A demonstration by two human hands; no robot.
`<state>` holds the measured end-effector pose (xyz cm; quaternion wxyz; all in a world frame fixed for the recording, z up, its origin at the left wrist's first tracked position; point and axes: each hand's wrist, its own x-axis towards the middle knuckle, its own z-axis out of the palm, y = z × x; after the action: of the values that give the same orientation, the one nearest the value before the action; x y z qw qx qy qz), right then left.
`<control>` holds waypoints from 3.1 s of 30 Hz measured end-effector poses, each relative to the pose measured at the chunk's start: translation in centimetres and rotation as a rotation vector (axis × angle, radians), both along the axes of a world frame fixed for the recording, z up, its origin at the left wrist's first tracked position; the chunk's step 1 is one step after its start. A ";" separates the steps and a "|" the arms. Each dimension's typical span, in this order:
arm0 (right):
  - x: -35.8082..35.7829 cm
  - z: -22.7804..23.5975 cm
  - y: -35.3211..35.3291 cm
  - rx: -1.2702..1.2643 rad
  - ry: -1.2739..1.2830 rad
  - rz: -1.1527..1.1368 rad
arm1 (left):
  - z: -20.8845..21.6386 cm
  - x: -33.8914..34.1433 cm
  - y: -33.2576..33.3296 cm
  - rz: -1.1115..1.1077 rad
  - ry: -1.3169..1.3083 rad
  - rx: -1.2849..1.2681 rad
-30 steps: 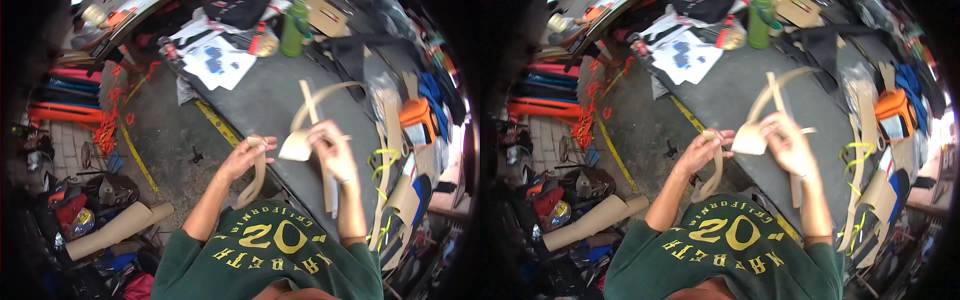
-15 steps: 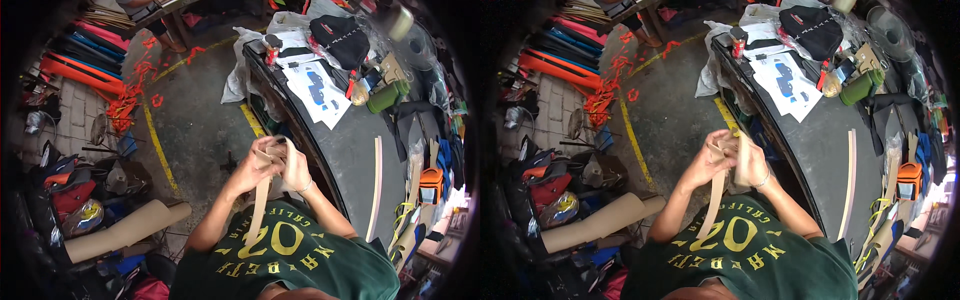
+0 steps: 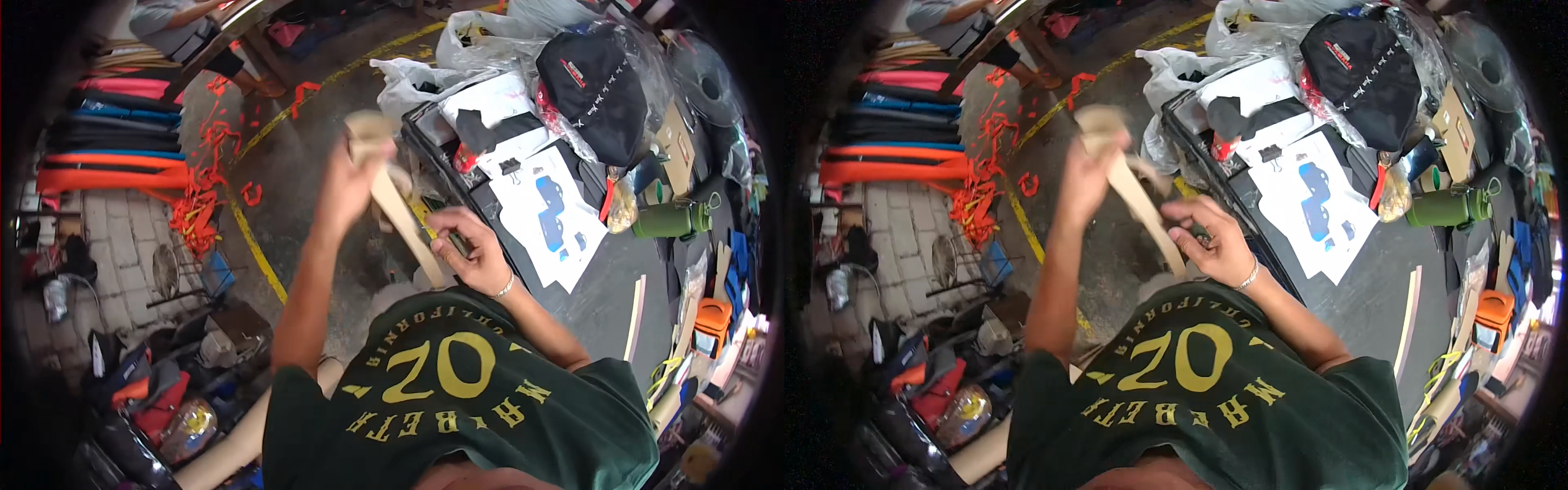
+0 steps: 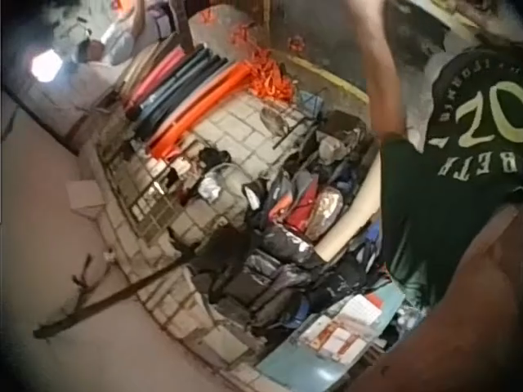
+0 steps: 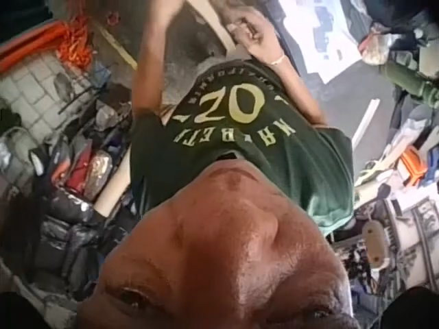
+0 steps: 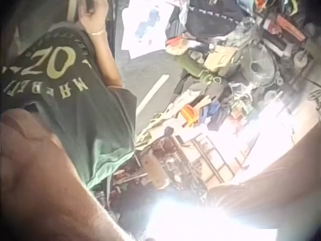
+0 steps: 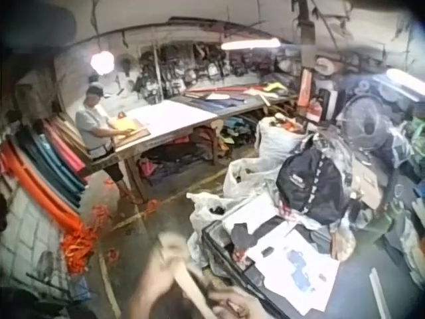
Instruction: Marking and cutting strips of material from a roll using a ruler, pencil, and utility knife on a workbench.
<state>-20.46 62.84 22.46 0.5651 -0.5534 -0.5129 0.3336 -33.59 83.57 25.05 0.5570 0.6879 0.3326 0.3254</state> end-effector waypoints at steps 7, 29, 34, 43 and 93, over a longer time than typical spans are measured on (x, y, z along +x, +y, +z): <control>2.9 -0.6 3.8 -0.175 -0.090 -0.040 | 1.8 18.5 25.7 -0.706 -1.074 -0.772; 7.6 -11.9 37.4 -0.614 -0.248 -0.592 | -35.6 30.1 48.1 -0.578 0.952 0.529; 9.9 -17.3 35.6 -1.027 -0.507 -0.406 | -11.5 32.8 39.1 -0.768 0.653 0.341; 8.0 -9.4 33.6 -1.027 -0.500 -0.152 | -13.7 27.3 45.4 -0.860 1.012 0.490; -11.4 -13.7 -43.0 -0.615 0.351 -1.824 | -19.7 28.5 -58.5 -1.728 0.020 1.049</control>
<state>-31.87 19.87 8.76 0.5056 -0.8034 0.3126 -0.0344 -5.12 25.09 5.39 0.2263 0.8539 -0.4600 -0.0900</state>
